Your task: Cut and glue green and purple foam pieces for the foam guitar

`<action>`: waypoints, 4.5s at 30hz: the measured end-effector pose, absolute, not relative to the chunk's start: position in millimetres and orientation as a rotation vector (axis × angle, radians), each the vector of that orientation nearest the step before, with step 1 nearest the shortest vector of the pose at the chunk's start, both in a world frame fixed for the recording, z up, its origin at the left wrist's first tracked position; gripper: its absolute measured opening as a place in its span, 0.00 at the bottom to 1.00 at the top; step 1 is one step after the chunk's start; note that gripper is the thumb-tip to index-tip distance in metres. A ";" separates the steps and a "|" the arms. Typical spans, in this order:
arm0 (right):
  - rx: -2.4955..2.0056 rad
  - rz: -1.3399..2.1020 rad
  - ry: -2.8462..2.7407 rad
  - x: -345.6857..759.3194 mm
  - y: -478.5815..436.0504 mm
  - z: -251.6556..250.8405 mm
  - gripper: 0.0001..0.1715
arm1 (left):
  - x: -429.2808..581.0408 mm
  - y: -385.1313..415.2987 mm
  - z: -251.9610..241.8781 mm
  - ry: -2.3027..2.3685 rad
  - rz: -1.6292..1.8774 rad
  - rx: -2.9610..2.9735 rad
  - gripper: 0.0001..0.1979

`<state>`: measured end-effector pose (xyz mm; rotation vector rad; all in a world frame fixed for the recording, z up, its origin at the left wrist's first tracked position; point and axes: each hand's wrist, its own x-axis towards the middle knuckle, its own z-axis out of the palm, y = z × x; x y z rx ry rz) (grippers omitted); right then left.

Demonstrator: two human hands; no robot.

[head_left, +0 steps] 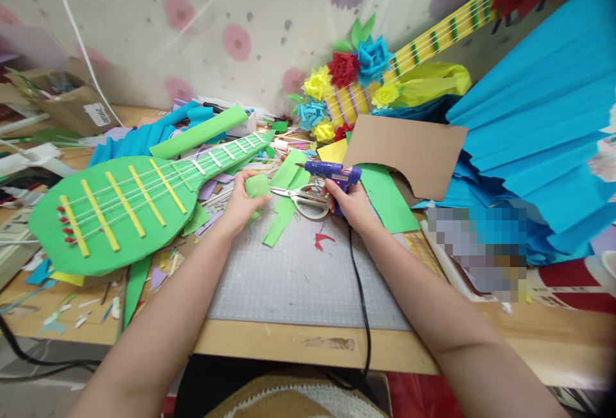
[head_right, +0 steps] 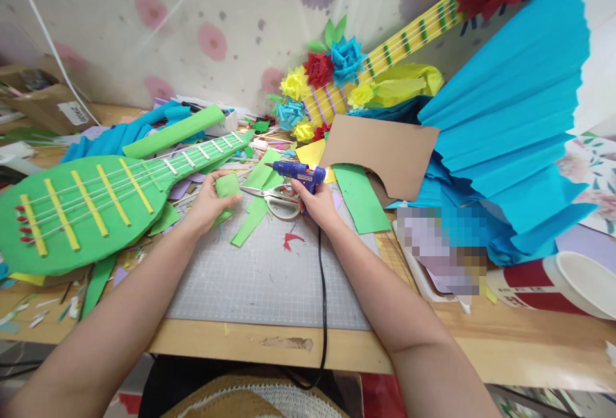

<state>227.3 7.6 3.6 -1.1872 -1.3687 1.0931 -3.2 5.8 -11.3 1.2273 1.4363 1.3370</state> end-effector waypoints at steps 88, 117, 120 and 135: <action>-1.218 1.133 -1.338 204.2 15.6 -14.0 0.24 | 18.4 -9.4 -10.3 1.033 1.068 1.699 0.11; -1.258 1.023 -1.477 197.4 14.6 -15.2 0.22 | 21.9 -10.3 -17.2 1.085 1.020 1.842 0.08; -1.260 1.011 -1.488 197.3 15.5 -17.1 0.24 | 23.7 -10.4 -16.5 1.113 1.039 1.828 0.10; -1.089 1.219 -1.446 204.3 6.3 -2.3 0.36 | 19.7 -10.2 -0.8 0.991 1.076 0.961 0.28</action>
